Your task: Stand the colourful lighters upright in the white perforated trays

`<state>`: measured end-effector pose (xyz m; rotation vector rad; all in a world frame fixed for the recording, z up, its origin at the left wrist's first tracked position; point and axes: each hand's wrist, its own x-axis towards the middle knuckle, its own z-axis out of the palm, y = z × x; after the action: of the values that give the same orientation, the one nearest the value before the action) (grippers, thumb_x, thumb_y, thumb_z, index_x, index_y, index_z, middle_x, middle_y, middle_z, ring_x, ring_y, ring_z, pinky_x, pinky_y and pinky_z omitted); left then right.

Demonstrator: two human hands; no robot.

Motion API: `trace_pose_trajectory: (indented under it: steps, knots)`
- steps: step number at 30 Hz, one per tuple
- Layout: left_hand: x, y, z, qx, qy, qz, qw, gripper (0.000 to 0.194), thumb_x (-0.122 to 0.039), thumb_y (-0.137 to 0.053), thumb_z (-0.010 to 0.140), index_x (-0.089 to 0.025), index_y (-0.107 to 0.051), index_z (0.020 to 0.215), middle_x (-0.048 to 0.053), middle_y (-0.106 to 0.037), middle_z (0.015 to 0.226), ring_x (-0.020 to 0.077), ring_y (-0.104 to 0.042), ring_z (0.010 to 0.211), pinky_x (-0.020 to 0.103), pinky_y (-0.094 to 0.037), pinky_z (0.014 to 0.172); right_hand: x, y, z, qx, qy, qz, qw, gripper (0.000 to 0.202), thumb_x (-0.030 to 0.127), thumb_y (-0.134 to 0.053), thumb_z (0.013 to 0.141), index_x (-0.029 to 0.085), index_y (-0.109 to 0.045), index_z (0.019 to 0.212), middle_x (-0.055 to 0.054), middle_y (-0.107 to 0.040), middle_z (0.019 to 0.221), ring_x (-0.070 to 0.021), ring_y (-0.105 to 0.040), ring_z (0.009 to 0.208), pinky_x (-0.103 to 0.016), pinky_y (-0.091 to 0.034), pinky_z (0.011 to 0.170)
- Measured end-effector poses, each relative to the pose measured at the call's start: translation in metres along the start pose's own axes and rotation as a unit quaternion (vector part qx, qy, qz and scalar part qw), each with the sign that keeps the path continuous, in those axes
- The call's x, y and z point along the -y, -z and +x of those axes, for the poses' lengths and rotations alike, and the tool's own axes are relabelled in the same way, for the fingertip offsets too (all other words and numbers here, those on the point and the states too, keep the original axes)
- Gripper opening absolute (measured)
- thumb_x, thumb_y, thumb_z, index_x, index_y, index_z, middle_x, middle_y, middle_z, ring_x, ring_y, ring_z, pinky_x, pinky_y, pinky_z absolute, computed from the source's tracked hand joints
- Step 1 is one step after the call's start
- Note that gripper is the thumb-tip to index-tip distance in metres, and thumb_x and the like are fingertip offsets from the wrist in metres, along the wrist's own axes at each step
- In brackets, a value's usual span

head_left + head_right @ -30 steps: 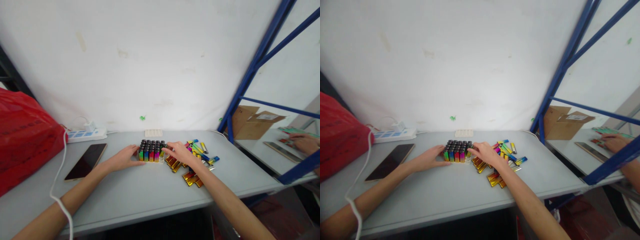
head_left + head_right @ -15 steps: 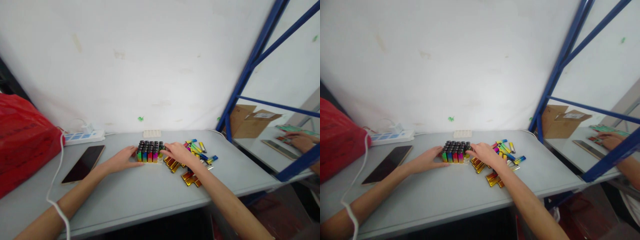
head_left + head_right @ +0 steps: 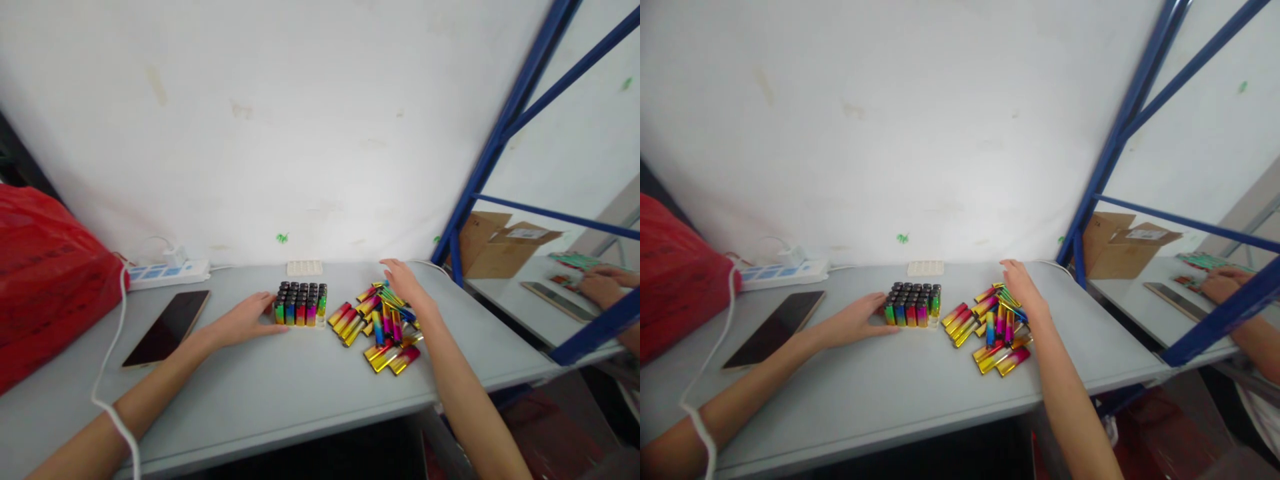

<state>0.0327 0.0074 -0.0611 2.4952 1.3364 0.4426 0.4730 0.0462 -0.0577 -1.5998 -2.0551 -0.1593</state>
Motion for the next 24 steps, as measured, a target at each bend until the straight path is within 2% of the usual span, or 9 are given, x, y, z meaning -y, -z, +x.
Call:
trace_pose_trajectory:
  steps: [2, 4, 9, 11, 14, 16, 18, 21, 24]
  knots:
    - [0.0, 0.0, 0.0, -0.003, 0.0, -0.004, 1.0, 0.061, -0.077, -0.072, 0.077, -0.02, -0.07, 0.099, 0.011, -0.074, 0.107, 0.0331, -0.069, 0.099, 0.042, -0.056, 0.087, -0.021, -0.003, 0.0, 0.031, -0.03, -0.015, 0.999, 0.046, 0.005, -0.049, 0.093, 0.012, -0.07, 0.133, -0.019, -0.068, 0.141, -0.0279, -0.061, 0.135, -0.045, -0.041, 0.121]
    - [0.001, 0.0, 0.0, -0.004, -0.003, -0.005, 1.0, 0.061, -0.077, -0.072, 0.077, -0.02, -0.07, 0.099, 0.011, -0.074, 0.106, 0.0331, -0.07, 0.099, 0.042, -0.056, 0.087, -0.03, -0.008, -0.001, 0.066, -0.047, -0.019, 0.997, 0.045, 0.004, -0.055, 0.088, 0.015, -0.076, 0.126, -0.015, -0.072, 0.137, -0.0276, -0.065, 0.131, -0.043, -0.044, 0.118]
    - [0.003, -0.002, 0.0, -0.009, -0.012, -0.006, 1.0, 0.061, -0.078, -0.071, 0.077, -0.021, -0.07, 0.099, 0.01, -0.074, 0.105, 0.032, -0.07, 0.098, 0.041, -0.056, 0.086, -0.029, -0.016, 0.0, 0.094, -0.055, -0.008, 0.994, 0.027, 0.01, -0.068, 0.083, 0.018, -0.084, 0.104, -0.012, -0.082, 0.108, -0.0276, -0.075, 0.105, -0.037, -0.054, 0.101]
    - [0.004, -0.002, 0.0, -0.012, -0.013, -0.004, 1.0, 0.061, -0.078, -0.071, 0.077, -0.021, -0.069, 0.098, 0.01, -0.074, 0.103, 0.0314, -0.07, 0.096, 0.04, -0.056, 0.085, -0.026, -0.014, 0.001, 0.07, -0.06, 0.014, 0.996, 0.021, 0.015, -0.071, 0.084, 0.018, -0.084, 0.1, -0.013, -0.082, 0.105, -0.0281, -0.075, 0.102, -0.038, -0.055, 0.099]
    - [0.003, -0.002, 0.0, -0.011, -0.013, 0.002, 1.0, 0.061, -0.079, -0.071, 0.077, -0.021, -0.068, 0.097, 0.009, -0.073, 0.102, 0.0315, -0.069, 0.096, 0.041, -0.056, 0.085, -0.016, -0.013, 0.005, -0.038, -0.086, 0.146, 0.985, 0.02, 0.022, -0.076, 0.08, 0.019, -0.083, 0.098, -0.013, -0.08, 0.105, -0.0271, -0.073, 0.097, -0.041, -0.055, 0.096]
    - [0.002, -0.001, 0.0, -0.006, -0.014, 0.004, 1.0, 0.06, -0.078, -0.071, 0.078, -0.021, -0.067, 0.098, 0.009, -0.073, 0.103, 0.0314, -0.069, 0.096, 0.041, -0.056, 0.086, 0.0, -0.016, 0.008, -0.12, -0.115, 0.297, 0.94, 0.03, 0.032, -0.08, 0.078, 0.019, -0.081, 0.105, -0.011, -0.078, 0.107, -0.0251, -0.071, 0.094, -0.042, -0.054, 0.094]
    - [0.001, -0.001, -0.001, -0.004, -0.013, 0.004, 1.0, 0.059, -0.077, -0.071, 0.078, -0.021, -0.067, 0.098, 0.009, -0.072, 0.102, 0.0311, -0.069, 0.095, 0.041, -0.055, 0.086, 0.021, -0.019, 0.01, -0.158, -0.149, 0.455, 0.864, 0.044, 0.042, -0.083, 0.074, 0.022, -0.078, 0.114, -0.008, -0.077, 0.106, -0.0238, -0.07, 0.096, -0.04, -0.054, 0.09]
    - [0.0, -0.001, -0.001, -0.006, -0.008, 0.006, 1.0, 0.059, -0.076, -0.071, 0.078, -0.021, -0.068, 0.096, 0.009, -0.072, 0.102, 0.0317, -0.069, 0.096, 0.041, -0.055, 0.086, 0.055, -0.019, 0.01, -0.129, -0.184, 0.605, 0.764, 0.05, 0.048, -0.089, 0.068, 0.026, -0.078, 0.112, -0.005, -0.077, 0.111, -0.0229, -0.067, 0.106, -0.036, -0.053, 0.089]
    - [-0.001, -0.001, -0.002, -0.007, -0.005, 0.008, 1.0, 0.06, -0.076, -0.071, 0.078, -0.02, -0.068, 0.098, 0.01, -0.072, 0.103, 0.0315, -0.069, 0.097, 0.04, -0.055, 0.087, 0.083, -0.012, 0.006, -0.078, -0.17, 0.677, 0.711, 0.047, 0.05, -0.091, 0.068, 0.027, -0.078, 0.108, -0.004, -0.074, 0.119, -0.022, -0.065, 0.114, -0.035, -0.052, 0.095]
